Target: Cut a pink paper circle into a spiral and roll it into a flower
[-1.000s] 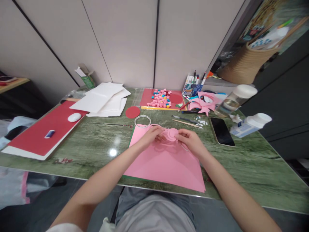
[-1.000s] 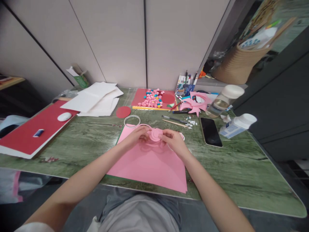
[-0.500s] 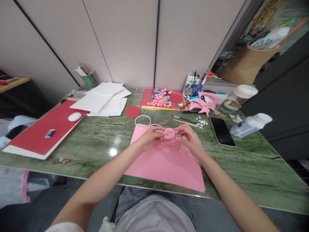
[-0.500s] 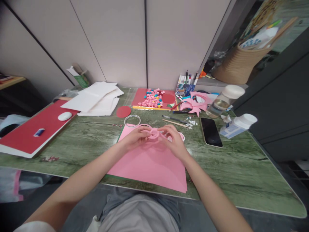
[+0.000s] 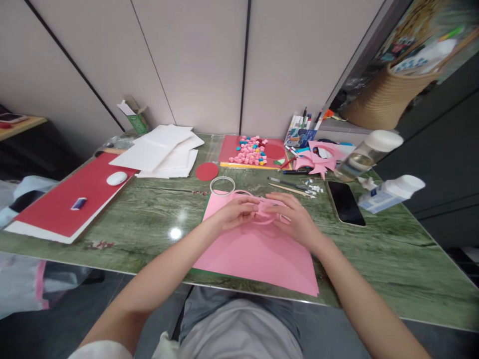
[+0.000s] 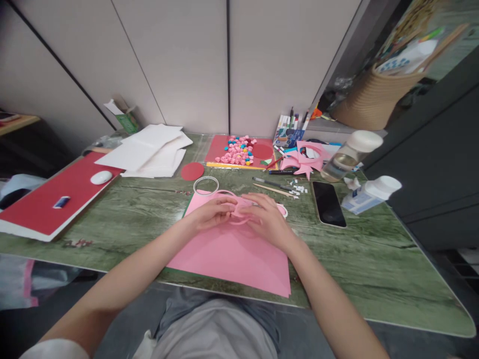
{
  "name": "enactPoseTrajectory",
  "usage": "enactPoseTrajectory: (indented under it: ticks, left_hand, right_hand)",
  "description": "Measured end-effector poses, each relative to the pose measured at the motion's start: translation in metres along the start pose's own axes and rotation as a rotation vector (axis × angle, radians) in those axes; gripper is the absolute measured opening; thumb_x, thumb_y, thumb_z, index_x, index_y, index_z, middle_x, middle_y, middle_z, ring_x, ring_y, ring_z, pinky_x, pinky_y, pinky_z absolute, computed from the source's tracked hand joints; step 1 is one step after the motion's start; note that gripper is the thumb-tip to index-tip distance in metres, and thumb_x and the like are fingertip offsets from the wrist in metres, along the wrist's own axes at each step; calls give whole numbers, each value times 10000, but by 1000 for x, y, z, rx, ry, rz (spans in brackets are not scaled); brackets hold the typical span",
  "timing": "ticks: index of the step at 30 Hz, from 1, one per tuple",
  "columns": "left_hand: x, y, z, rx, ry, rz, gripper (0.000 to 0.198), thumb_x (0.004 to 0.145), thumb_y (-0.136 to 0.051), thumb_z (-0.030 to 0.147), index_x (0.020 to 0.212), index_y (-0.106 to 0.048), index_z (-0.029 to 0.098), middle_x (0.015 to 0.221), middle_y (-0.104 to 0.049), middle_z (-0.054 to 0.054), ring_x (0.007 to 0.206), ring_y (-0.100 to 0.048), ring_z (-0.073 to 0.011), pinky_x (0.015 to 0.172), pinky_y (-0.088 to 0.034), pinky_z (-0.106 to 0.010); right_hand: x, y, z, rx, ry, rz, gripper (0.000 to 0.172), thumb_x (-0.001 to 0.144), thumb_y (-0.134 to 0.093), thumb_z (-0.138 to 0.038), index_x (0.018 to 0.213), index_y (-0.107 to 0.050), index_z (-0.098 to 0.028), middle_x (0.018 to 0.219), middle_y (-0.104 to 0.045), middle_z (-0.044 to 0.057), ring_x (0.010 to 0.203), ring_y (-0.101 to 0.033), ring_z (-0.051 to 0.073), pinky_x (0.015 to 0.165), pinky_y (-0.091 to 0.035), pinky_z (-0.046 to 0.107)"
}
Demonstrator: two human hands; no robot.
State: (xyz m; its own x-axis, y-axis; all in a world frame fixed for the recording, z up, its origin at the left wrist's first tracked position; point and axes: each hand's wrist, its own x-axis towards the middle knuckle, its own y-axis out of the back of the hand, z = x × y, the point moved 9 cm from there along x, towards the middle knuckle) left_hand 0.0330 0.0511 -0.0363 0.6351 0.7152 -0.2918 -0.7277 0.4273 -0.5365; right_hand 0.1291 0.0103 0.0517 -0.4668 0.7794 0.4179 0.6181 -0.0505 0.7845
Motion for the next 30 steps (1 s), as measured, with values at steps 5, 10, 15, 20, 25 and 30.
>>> enactPoseTrajectory:
  ticks: [5, 10, 15, 20, 25, 30]
  left_hand:
    - [-4, 3, 23, 314, -185, 145, 263, 718, -547, 339, 860, -566, 120, 777, -596, -52, 610, -548, -79, 576, -421, -199]
    - [-11, 9, 45, 638, -365, 289, 307, 761, -431, 440, 745, -537, 152, 571, -490, 23, 475, -450, -59, 461, -323, -181]
    - [-15, 9, 52, 775, -401, 326, 339, 770, -404, 459, 684, -512, 149, 610, -509, 7, 564, -473, -83, 528, -349, -197]
    - [-21, -11, 56, 805, -476, 242, 280, 737, -490, 408, 816, -573, 152, 814, -591, -38, 762, -526, -123, 680, -394, -228]
    - [-13, -25, 32, 625, -363, 64, 384, 639, -623, 342, 963, -585, 140, 917, -614, -82, 796, -566, -143, 720, -426, -255]
    - [-3, -5, 10, 452, -177, 131, 355, 629, -638, 316, 927, -623, 124, 758, -632, -51, 632, -552, -103, 591, -413, -212]
  right_hand:
    - [-4, 11, 22, 192, -276, 132, 161, 774, -517, -292, 860, -640, -233, 874, -660, 47, 849, -582, 195, 782, -432, 350]
    - [-14, 14, 53, 462, -572, 230, 196, 730, -550, -354, 791, -615, -179, 730, -656, 35, 667, -589, 169, 613, -442, 278]
    - [-18, 3, 65, 676, -672, 235, 217, 710, -577, -361, 794, -595, -162, 682, -629, 23, 593, -553, 129, 536, -403, 231]
    - [-21, -9, 66, 759, -707, 196, 242, 698, -590, -367, 828, -584, -164, 714, -625, 28, 611, -559, 131, 525, -406, 226]
    - [-17, -15, 61, 717, -660, 151, 242, 695, -593, -358, 832, -587, -159, 733, -638, 41, 641, -575, 142, 569, -434, 245]
    - [-12, -7, 55, 598, -557, 210, 226, 730, -553, -335, 879, -587, -170, 839, -641, 57, 754, -593, 169, 679, -462, 292]
